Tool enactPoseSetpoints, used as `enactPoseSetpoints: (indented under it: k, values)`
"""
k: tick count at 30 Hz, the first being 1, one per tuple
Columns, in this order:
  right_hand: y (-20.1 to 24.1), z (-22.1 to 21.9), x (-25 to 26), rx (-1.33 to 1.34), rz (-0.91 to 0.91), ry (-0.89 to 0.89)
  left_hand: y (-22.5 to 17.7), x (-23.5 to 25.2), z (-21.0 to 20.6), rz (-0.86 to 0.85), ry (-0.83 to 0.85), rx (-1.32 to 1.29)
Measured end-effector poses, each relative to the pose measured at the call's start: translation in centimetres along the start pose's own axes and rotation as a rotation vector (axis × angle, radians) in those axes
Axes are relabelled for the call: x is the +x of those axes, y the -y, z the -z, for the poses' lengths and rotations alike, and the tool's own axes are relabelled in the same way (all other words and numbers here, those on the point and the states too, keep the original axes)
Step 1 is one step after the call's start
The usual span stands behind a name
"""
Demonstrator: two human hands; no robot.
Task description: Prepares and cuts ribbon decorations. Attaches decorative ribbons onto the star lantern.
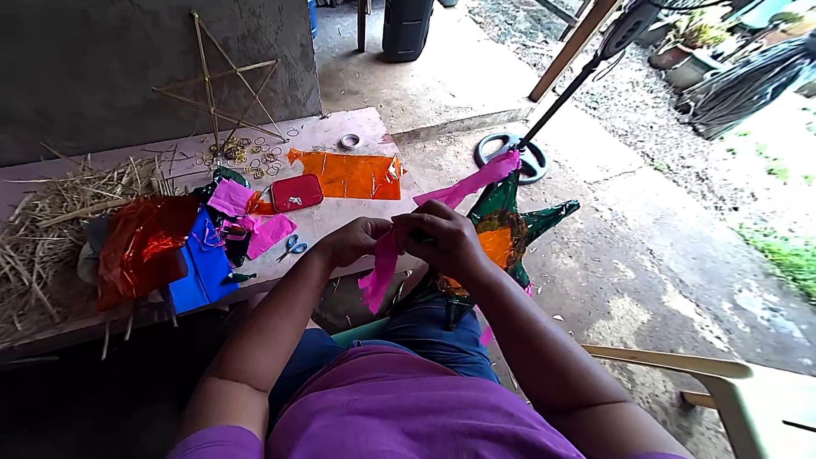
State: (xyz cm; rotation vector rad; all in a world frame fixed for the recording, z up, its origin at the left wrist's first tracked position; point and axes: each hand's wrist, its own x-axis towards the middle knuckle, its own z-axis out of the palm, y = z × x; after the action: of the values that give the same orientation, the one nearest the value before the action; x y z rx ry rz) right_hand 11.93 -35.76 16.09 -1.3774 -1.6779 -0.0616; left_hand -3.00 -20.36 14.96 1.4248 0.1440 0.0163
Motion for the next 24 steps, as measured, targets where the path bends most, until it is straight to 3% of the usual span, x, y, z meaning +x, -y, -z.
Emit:
enactPoseSetpoints:
  k: [5, 13, 17, 21, 24]
  values:
    - [-0.1, -0.2, 0.2, -0.010, -0.002, -0.001, 1.0, 0.5, -0.2, -0.088, -0.073, -0.100]
    - [1.2, -0.6, 0.1, 0.062, 0.039, 0.055, 3.7, 1.0, 4.2, -0.093, 0.242, -0.235]
    - [1.6, -0.8, -0.1, 0.092, 0.086, 0.071, 2.4, 1.8, 5.1, -0.127, 0.342, -0.280]
    - [1.9, -0.9, -0.1, 0.095, 0.071, 0.094, -0.5, 2.5, 4.5, -0.022, 0.246, -0.139]
    - [2.0, -0.5, 0.0, 0.089, -0.062, 0.139, -3.0, 2.7, 4.0, 0.040, 0.123, 0.022]
